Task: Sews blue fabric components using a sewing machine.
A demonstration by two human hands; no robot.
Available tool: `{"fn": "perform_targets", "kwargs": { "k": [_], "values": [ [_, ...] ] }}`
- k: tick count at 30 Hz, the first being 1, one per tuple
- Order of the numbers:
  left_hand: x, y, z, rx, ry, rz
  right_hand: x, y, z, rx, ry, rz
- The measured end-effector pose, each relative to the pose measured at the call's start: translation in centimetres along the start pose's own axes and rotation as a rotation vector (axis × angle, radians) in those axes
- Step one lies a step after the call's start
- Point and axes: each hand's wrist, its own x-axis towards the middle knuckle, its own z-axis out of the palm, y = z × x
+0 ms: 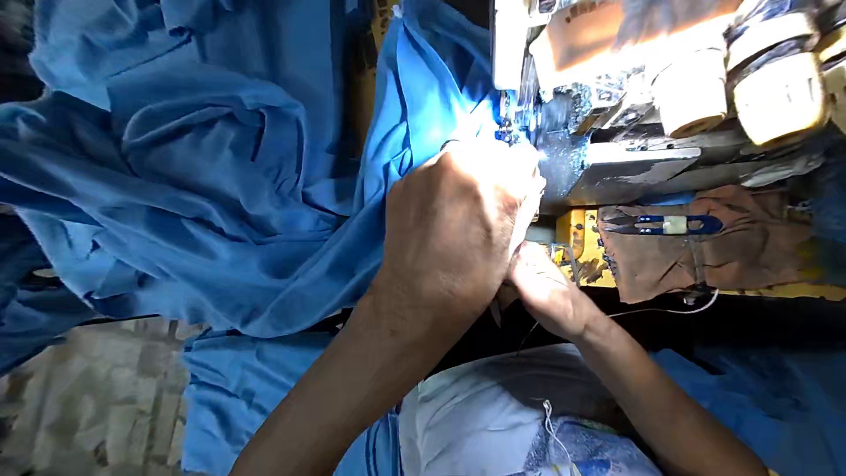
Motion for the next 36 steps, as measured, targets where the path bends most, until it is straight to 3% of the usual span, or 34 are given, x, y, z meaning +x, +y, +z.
{"fn": "perform_targets", "kwargs": {
  "k": [3,8,12,15,17,19,24,27,29,31,36],
  "values": [
    [-0.9,-1.5,-2.2,-0.074,-0.111,-0.022,-0.8,-0.6,-2.6,-0.119,-0.029,-0.112],
    [-1.7,-2.2,-3.1,-0.170,-0.084,-0.038,-0.3,-4.1,-4.1,-0.552,0.320,-0.266],
    [-0.9,-0.8,-2.6,0.087,-0.044,0.144,2.8,-4.1,-4.8,-0.971,0.260,-0.421],
    [-1.8,0.3,-0.6,0.306,0.155,0.253,3.4,-3.0,-5.9,-1.116,0.223,-0.665],
    [-3.5,1.5,1.2,0.241,0.168,0.237,2.6,-2.2,-6.6,-1.096,0.161,-0.723],
    [-5.4,2.1,3.1,0.093,0.119,0.099,1.2,-0.4,-6.7,-0.944,0.141,-0.697],
    [-4.2,2.6,4.6,-0.252,0.338,-0.123,0.4,2.7,-4.7,-0.699,0.331,-0.616],
    [-2.9,2.1,3.1,-0.361,0.248,-0.173,1.4,3.2,-4.7,-0.725,0.398,-0.633],
    [-1.9,0.8,1.1,-0.260,0.197,-0.153,1.8,3.4,-4.6,-0.737,0.419,-0.647],
    [-0.2,-2.1,-0.6,0.019,0.182,-0.072,2.0,3.4,-4.5,-0.748,0.430,-0.647],
    [3.3,-15.9,-0.9,0.443,-0.064,0.231,0.0,2.2,-4.0,-0.696,0.394,-0.496]
  ]
}}
